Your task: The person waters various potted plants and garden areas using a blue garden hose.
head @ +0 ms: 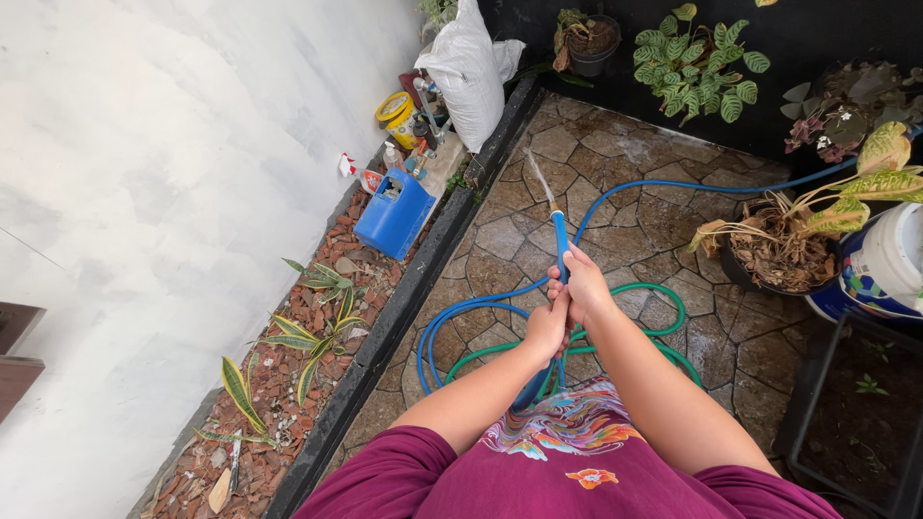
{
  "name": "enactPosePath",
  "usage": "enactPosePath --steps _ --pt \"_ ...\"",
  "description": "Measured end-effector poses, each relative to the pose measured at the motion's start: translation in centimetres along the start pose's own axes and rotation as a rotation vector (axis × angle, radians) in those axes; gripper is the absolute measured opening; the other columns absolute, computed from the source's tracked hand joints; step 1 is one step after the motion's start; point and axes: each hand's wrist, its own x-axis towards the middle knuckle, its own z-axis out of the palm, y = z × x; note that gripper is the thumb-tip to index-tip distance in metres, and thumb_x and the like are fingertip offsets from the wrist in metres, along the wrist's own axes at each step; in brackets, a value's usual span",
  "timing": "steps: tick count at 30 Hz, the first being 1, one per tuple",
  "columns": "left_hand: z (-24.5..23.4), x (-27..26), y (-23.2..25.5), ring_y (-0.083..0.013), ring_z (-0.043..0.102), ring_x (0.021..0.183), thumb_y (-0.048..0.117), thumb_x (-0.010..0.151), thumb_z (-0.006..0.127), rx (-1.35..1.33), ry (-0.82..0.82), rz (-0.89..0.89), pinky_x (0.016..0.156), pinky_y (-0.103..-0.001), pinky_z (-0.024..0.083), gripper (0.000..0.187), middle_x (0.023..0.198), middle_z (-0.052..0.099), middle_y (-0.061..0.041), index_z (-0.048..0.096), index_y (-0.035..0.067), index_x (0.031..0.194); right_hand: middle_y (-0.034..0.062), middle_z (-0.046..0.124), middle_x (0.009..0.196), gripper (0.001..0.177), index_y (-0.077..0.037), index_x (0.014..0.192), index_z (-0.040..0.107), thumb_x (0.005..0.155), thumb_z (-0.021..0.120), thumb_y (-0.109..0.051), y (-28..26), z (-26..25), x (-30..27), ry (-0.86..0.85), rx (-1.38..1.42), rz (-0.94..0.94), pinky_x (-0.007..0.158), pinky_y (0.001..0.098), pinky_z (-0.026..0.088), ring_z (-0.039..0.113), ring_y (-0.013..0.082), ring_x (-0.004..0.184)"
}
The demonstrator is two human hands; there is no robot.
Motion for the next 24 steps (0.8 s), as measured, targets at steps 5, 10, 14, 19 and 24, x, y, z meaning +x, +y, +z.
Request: enactPosePath --steps 5,10,14,19,24 --pt "1.0 0.4 1.0 -0.0123 0.041 0.037 0.073 0.097 0.046 -0.001 -0.019 0.025 0.034 -0.030 0.030 0.069 0.051 0.045 0.000 0.052 0.010 0.068 0.0047 0.050 0.077 0.050 -0.030 0.156 0.037 0.107 0.041 -0.023 -1.4 -0.2 0.0 0.036 -0.003 -0.018 0.052 0.0315 0.043 0.043 0.0148 0.058" --pt "1.7 1.2 1.8 -0.0114 0.040 0.037 0.074 0.096 0.045 0.002 -0.016 0.030 0.034 -0.029 0.030 0.069 0.051 0.044 0.001 0.050 0.011 0.068 0.0043 0.050 0.077 0.052 -0.030 0.158 0.035 0.107 0.040 -0.022 -2.8 -0.1 0.2 0.007 -0.021 -0.048 0.052 0.0305 0.043 0.043 0.0138 0.058" --pt "2.1 1.7 2.4 -0.0115 0.040 0.037 0.074 0.096 0.044 0.016 0.002 0.035 0.034 -0.030 0.030 0.068 0.051 0.045 0.000 0.050 0.011 0.069 0.0042 0.051 0.077 0.054 -0.030 0.160 0.033 0.107 0.040 -0.022 -3.4 0.1 0.3 0.011 -0.013 -0.077 0.051 0.0301 0.043 0.043 0.0133 0.058" --pt "2.5 1.8 3.3 -0.0114 0.040 0.037 0.073 0.097 0.044 0.030 0.001 0.058 0.034 -0.029 0.029 0.070 0.050 0.045 0.000 0.052 0.010 0.069 0.0044 0.050 0.077 0.055 -0.030 0.161 0.031 0.107 0.041 -0.021 -4.2 0.0 0.6 -0.001 0.009 -0.099 0.051 0.0302 0.043 0.043 0.0135 0.058" --pt "3.0 2.1 3.5 -0.0115 0.041 0.037 0.072 0.097 0.045 0.037 -0.013 0.075 0.034 -0.030 0.030 0.069 0.052 0.046 0.000 0.053 0.009 0.070 0.0039 0.050 0.076 0.055 -0.031 0.161 0.030 0.107 0.041 -0.022 -4.7 -0.4 0.3 0.022 0.037 -0.122 0.052 0.0308 0.044 0.043 0.0133 0.058"
